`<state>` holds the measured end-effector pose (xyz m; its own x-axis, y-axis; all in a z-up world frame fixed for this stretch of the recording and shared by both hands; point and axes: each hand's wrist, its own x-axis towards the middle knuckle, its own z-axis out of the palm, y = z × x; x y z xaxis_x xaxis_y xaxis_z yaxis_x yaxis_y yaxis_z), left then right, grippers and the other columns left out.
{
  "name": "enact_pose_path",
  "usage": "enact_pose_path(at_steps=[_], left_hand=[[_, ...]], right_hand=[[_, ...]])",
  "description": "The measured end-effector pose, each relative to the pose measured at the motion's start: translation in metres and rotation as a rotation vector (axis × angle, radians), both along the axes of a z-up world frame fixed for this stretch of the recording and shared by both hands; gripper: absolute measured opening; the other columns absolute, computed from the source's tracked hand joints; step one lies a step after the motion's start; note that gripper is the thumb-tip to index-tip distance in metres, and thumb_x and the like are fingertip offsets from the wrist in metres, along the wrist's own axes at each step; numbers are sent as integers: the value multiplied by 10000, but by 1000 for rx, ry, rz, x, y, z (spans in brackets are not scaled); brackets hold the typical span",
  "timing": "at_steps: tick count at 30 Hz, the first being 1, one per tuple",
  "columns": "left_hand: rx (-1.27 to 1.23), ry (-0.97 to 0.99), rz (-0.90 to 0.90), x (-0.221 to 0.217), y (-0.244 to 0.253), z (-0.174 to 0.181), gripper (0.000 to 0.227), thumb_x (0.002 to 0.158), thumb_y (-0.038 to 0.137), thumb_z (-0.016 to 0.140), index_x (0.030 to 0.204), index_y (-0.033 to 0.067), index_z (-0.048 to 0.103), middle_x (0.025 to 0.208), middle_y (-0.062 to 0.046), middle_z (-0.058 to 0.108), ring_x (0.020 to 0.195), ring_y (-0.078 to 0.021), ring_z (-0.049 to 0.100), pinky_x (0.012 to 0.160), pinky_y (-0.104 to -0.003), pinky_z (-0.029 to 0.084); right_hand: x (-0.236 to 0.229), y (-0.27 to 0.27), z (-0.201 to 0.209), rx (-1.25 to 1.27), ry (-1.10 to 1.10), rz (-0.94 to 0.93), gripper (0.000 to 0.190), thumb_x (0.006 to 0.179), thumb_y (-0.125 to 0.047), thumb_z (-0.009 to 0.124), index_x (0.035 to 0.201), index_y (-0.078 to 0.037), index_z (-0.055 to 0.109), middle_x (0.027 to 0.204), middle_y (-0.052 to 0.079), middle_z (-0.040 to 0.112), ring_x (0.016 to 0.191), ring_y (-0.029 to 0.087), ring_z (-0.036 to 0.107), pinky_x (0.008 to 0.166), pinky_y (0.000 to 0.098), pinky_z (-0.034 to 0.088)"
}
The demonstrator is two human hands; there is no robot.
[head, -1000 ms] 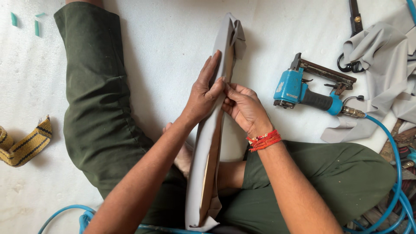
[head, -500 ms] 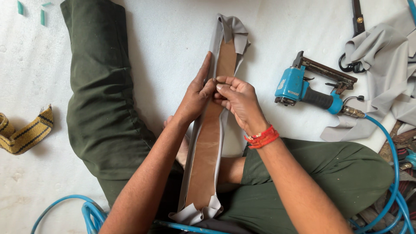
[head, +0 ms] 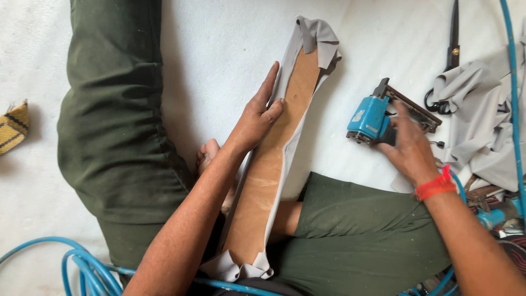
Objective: The person wraps a long wooden piece with light-colored fabric and secures it using a pneumatic staple gun. They repeatedly fold the fabric edges and drive staples along the length of the piece to hold the fabric in place.
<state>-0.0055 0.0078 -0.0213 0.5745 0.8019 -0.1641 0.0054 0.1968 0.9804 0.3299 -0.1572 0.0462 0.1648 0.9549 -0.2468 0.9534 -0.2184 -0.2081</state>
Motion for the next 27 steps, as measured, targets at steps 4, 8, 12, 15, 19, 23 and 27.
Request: enact_pose_path(at_steps=[4,8,12,15,19,23,27], left_hand=[[18,49,3,5,1,3,751,1009,165,546,1652,219,162,1698,-203,265,1575,-375,229,1267,-487,246],[-15,65,-5,7,0,1,757,1003,164,533,1648,219,142,1689,-212,271,1558,-384,257,1239,-507,282],[10,43,-2,7,-1,-1,773,998,147,543,1648,207,131,1682,-233,287,1558,-391,282,1243,-513,303],[36,63,4,7,0,-3,807,971,142,570,1650,200,138,1665,-247,313,1550,-401,288,1246,-507,281],[62,55,9,8,-1,-8,799,979,153,580,1659,146,161,1643,-278,357,1531,-422,334,1256,-485,288],[53,79,16,9,-3,-15,797,974,180,593,1634,68,159,1582,-325,400,1485,-425,406,1233,-464,327],[54,80,30,15,-4,-17,778,988,201,594,1615,34,166,1556,-345,417,1440,-421,462,1207,-459,361]], right_hand=[[12,33,20,-59,99,-96,946,737,-179,821,1581,-52,413,1230,220,682,1081,398,682,937,461,534],[-10,57,65,100,371,-263,538,864,-174,849,1327,-4,635,1145,156,727,982,273,705,865,381,577],[-71,80,88,29,702,-335,447,839,-181,845,1229,-31,685,1036,113,733,840,172,709,746,338,607],[-113,102,86,39,674,-19,398,829,-187,856,1155,-19,702,1059,97,778,946,158,755,867,328,604],[-133,119,88,-28,393,81,275,822,-189,842,1039,-41,759,872,94,786,783,161,764,732,327,596],[-128,121,87,-57,336,107,262,820,-200,842,1014,-43,764,837,96,779,754,166,763,709,325,588],[-121,118,82,-47,376,110,290,818,-218,844,1031,-42,755,879,86,786,791,155,769,737,315,595]])
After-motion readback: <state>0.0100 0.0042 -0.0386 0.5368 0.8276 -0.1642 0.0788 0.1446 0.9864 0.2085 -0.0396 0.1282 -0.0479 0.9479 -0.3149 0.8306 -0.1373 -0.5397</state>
